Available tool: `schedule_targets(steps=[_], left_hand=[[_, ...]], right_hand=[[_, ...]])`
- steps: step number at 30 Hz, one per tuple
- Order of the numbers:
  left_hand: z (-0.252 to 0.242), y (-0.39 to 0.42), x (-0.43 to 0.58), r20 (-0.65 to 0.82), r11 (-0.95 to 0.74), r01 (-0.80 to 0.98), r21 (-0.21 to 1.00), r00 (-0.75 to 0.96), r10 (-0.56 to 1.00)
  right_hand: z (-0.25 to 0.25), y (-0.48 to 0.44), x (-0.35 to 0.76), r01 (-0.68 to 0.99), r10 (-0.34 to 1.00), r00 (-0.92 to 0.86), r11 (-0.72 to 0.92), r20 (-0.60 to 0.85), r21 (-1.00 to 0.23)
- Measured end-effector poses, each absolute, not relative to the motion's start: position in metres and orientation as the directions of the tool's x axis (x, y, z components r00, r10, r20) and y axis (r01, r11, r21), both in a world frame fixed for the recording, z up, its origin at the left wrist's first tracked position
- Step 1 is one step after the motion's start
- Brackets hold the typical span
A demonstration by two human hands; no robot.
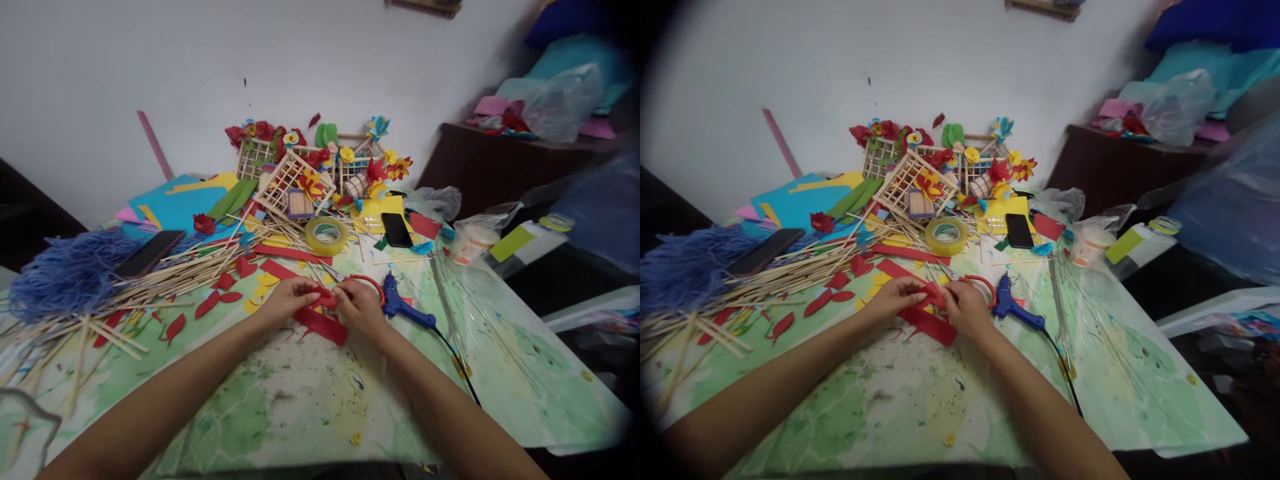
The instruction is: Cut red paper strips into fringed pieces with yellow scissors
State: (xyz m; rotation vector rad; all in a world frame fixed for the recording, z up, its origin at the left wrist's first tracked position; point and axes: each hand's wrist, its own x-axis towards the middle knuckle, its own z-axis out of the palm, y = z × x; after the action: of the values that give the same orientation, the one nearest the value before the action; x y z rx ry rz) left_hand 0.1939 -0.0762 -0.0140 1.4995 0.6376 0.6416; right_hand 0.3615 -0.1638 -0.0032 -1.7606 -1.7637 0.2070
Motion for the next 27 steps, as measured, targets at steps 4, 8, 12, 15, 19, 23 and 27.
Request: schedule_targets(steps=[4, 8, 12, 15, 19, 23, 27], left_hand=[[-0.017, -0.073, 0.194, -0.079, 0.195, -0.140, 0.971, 0.581, 0.810], [-0.022, -0.068, 0.194, -0.184, 0.333, -0.219, 0.917, 0.509, 0.841], [-0.024, -0.064, 0.192, -0.205, 0.391, -0.291, 0.873, 0.508, 0.837], [-0.024, -0.063, 0.192, -0.210, 0.411, -0.313, 0.856, 0.517, 0.830], [-0.024, -0.063, 0.193, -0.199, 0.410, -0.324, 0.853, 0.523, 0.829], [-0.024, -0.062, 0.195, -0.222, 0.411, -0.320, 0.854, 0.490, 0.843], [-0.024, -0.058, 0.195, -0.212, 0.378, -0.351, 0.856, 0.428, 0.879]], right_hand=[[0.008, -0.162, 0.385, 0.921, 0.950, 0.176, -0.066, 0.259, -0.384], [0.006, -0.160, 0.396, 0.955, 0.963, 0.201, -0.151, 0.181, -0.256], [0.003, -0.160, 0.395, 0.966, 0.969, 0.207, -0.180, 0.136, -0.187], [0.003, -0.161, 0.392, 0.973, 0.975, 0.188, -0.168, 0.119, -0.158], [0.001, -0.161, 0.385, 0.981, 0.987, 0.135, -0.120, 0.088, -0.151], [-0.001, -0.159, 0.383, 0.974, 0.982, 0.173, -0.160, 0.076, -0.159], [-0.001, -0.159, 0.387, 0.959, 0.971, 0.234, -0.221, 0.054, -0.178]])
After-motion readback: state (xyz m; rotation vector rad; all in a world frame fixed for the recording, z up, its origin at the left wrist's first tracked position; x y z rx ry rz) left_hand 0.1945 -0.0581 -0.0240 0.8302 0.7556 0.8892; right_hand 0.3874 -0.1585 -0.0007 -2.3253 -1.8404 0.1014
